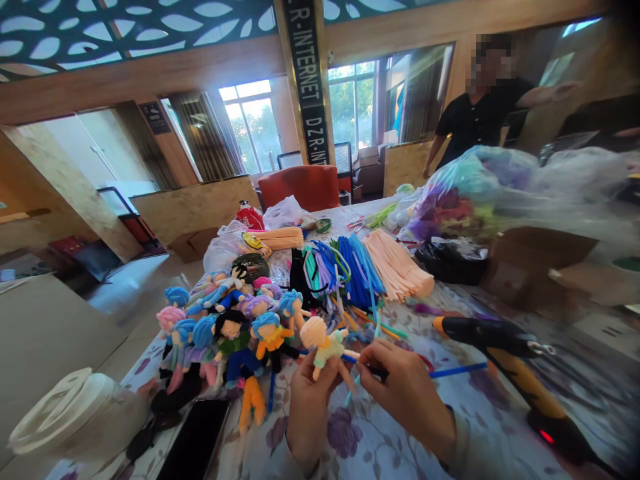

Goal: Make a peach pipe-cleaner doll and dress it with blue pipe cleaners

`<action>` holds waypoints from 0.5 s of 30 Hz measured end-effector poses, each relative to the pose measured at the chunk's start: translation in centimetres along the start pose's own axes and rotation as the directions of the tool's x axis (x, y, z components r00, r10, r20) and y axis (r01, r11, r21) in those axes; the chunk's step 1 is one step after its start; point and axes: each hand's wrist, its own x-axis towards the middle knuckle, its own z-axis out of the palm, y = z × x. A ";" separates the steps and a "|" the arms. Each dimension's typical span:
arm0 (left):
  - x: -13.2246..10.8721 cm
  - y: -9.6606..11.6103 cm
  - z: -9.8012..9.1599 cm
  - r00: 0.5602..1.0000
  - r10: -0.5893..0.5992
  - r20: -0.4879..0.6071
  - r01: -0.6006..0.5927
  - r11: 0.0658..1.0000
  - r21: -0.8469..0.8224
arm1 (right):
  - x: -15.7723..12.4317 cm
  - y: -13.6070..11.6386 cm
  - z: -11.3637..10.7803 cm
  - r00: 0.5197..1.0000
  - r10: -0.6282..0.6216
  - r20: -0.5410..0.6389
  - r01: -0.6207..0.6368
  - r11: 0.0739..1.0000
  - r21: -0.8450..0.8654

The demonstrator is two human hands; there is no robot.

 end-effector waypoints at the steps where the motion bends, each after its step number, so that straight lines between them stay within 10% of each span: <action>1: -0.1 0.1 0.1 1.000 0.009 0.014 -0.009 1.000 0.007 | 0.0 0.0 0.0 1.000 -0.004 -0.007 0.004 1.000 0.014; 15: 0.1 0.0 0.1 1.000 -0.002 -0.018 0.000 0.997 -0.078 | 0.2 0.3 -0.4 0.999 -0.030 0.032 0.027 0.995 0.100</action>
